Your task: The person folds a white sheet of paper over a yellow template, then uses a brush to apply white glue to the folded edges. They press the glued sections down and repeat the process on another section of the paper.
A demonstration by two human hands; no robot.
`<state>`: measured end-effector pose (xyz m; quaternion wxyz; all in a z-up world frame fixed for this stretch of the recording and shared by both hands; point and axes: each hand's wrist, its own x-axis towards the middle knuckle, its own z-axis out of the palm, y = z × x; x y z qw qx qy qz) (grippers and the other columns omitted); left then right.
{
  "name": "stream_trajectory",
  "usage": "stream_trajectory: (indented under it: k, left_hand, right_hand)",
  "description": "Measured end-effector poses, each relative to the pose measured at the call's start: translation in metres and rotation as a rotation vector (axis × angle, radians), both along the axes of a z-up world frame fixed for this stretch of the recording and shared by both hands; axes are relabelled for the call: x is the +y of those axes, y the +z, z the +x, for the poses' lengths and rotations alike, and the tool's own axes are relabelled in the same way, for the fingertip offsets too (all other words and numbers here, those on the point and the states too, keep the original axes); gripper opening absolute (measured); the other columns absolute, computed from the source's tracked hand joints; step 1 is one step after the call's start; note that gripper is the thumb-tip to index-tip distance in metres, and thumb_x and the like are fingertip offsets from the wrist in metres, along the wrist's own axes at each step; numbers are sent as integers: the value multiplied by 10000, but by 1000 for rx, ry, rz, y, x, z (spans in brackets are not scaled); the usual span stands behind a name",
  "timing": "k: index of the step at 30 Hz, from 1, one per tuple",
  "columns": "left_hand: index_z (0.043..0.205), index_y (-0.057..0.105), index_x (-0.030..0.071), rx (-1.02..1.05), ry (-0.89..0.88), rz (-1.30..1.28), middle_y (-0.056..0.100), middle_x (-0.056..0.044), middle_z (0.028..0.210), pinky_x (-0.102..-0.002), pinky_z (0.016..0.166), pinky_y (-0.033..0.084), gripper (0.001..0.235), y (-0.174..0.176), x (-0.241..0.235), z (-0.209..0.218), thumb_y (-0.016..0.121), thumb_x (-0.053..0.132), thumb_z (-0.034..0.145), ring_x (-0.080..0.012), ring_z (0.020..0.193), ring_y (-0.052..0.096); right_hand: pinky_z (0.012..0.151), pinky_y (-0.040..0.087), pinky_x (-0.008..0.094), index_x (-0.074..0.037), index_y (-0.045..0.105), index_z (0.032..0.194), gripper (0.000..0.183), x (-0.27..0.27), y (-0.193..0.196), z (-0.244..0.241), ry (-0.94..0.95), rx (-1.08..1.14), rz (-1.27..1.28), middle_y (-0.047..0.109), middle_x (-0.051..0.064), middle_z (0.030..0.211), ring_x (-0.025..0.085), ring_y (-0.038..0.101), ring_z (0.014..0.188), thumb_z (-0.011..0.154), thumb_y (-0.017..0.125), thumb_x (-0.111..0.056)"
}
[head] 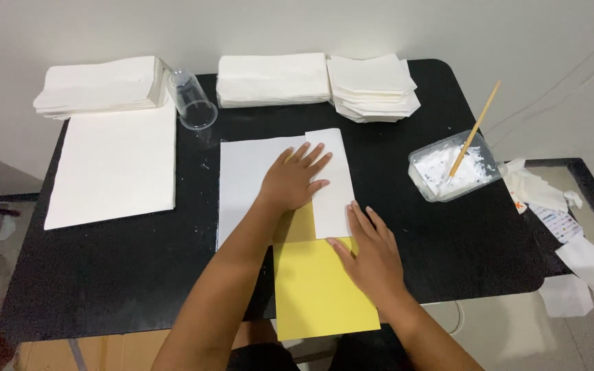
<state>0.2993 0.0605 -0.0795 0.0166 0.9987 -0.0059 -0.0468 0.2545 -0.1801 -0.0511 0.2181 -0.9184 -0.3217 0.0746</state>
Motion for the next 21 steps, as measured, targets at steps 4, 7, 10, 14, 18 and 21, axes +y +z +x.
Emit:
stream_trajectory:
  k: [4, 7, 10, 14, 18, 21]
  left_hand:
    - [1627, 293, 324, 7, -9, 38, 242, 24, 1708, -492, 1294, 97, 652, 1, 6, 3, 217, 620, 1051, -220, 1588, 188]
    - [1630, 290, 308, -18, -84, 65, 251, 32, 1710, -491, 1298, 120, 614, 13, -4, 0, 300, 540, 1062, -207, 1586, 205]
    - [1621, 328, 279, -19, -196, 10, 287, 32, 1702, -482, 1303, 146, 570, 24, -25, -1, 305, 464, 1083, -203, 1583, 241]
    - [1586, 416, 262, 0, -244, -19, 360, 7, 1664, -460, 1303, 122, 602, 5, -38, 10, 269, 535, 1069, -196, 1566, 290]
    - [1609, 363, 244, -2, -216, -44, 345, 29, 1678, -492, 1305, 160, 708, 12, -30, 10, 220, 642, 1041, -204, 1572, 276]
    - [1613, 355, 244, -28, -193, -59, 343, 41, 1675, -500, 1296, 185, 761, 11, -23, 23, 232, 705, 1019, -214, 1565, 289]
  right_hand:
    - [1177, 329, 507, -56, 448, 1537, 716, 0, -7, 2, -3, -22, -6, 423, 138, 1622, 349, 349, 1506, 1002, 596, -509]
    - [1180, 329, 494, -79, 473, 1524, 709, -2, -17, 2, -11, -36, -2, 428, 109, 1622, 332, 344, 1514, 994, 595, -534]
    - [1182, 331, 480, -93, 500, 1512, 698, -1, -19, 2, -19, -52, -20, 440, 87, 1617, 316, 340, 1522, 993, 584, -553]
    - [1191, 323, 453, -110, 508, 1511, 704, 0, -18, 1, -34, -54, -49, 451, 56, 1612, 284, 330, 1531, 994, 561, -586]
    - [1180, 332, 494, -72, 507, 1503, 697, -2, -16, 2, 1, -38, -33, 436, 92, 1621, 330, 338, 1524, 999, 565, -550]
    - [1169, 347, 477, -78, 516, 1502, 697, -2, -14, 1, -10, -55, -46, 444, 86, 1617, 321, 351, 1519, 998, 561, -558]
